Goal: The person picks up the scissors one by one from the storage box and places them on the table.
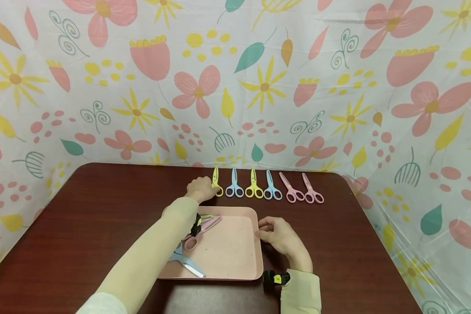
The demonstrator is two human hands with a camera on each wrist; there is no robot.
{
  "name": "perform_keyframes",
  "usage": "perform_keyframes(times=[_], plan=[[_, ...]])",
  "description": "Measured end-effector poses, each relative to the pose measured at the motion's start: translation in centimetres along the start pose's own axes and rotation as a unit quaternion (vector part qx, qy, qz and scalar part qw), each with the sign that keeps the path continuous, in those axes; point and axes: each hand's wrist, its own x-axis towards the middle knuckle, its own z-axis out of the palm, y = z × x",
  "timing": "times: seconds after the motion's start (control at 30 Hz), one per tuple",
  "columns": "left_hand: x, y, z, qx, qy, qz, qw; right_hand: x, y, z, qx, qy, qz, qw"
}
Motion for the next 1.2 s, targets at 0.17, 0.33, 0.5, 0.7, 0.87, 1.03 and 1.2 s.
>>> perform_keyframes(times=[0.17, 0.33, 0.5, 0.7, 0.87, 1.03, 1.2], plan=[[-1.0, -0.4, -1.1, -0.010, 0.000, 0.017, 0.9998, 0.1, -0.1, 0.0, 0.000, 0.001, -0.004, 1.0000], [-1.9, -1.0, -2.4, -0.016, 0.003, 0.045, 0.9989, 0.2, -0.1, -0.1, -0.001, -0.004, -0.009, 1.0000], [-2.6, -2.0, -3.7, -0.010, 0.001, 0.084, 0.9964, 0.3, -0.1, -0.2, -0.002, 0.000, -0.008, 1.0000], [-3.9, -4.1, -5.3, -0.002, -0.016, 0.135, 0.9907, 0.2, -0.1, 0.1, 0.004, -0.002, -0.003, 1.0000], [-5.5, -5.6, -6.1, 0.004, -0.009, 0.180, 0.9836, 0.1, 0.0, 0.1, 0.008, -0.001, 0.000, 1.0000], [-7.4, -6.5, -6.4, 0.028, 0.002, 0.226, 0.9737, 0.1, 0.1, 0.0, 0.011, 0.000, -0.001, 0.9999], [-9.1, -7.5, -6.3, 0.053, 0.010, 0.260, 0.9642, 0.1, 0.1, 0.1, 0.014, 0.002, -0.002, 0.9999]])
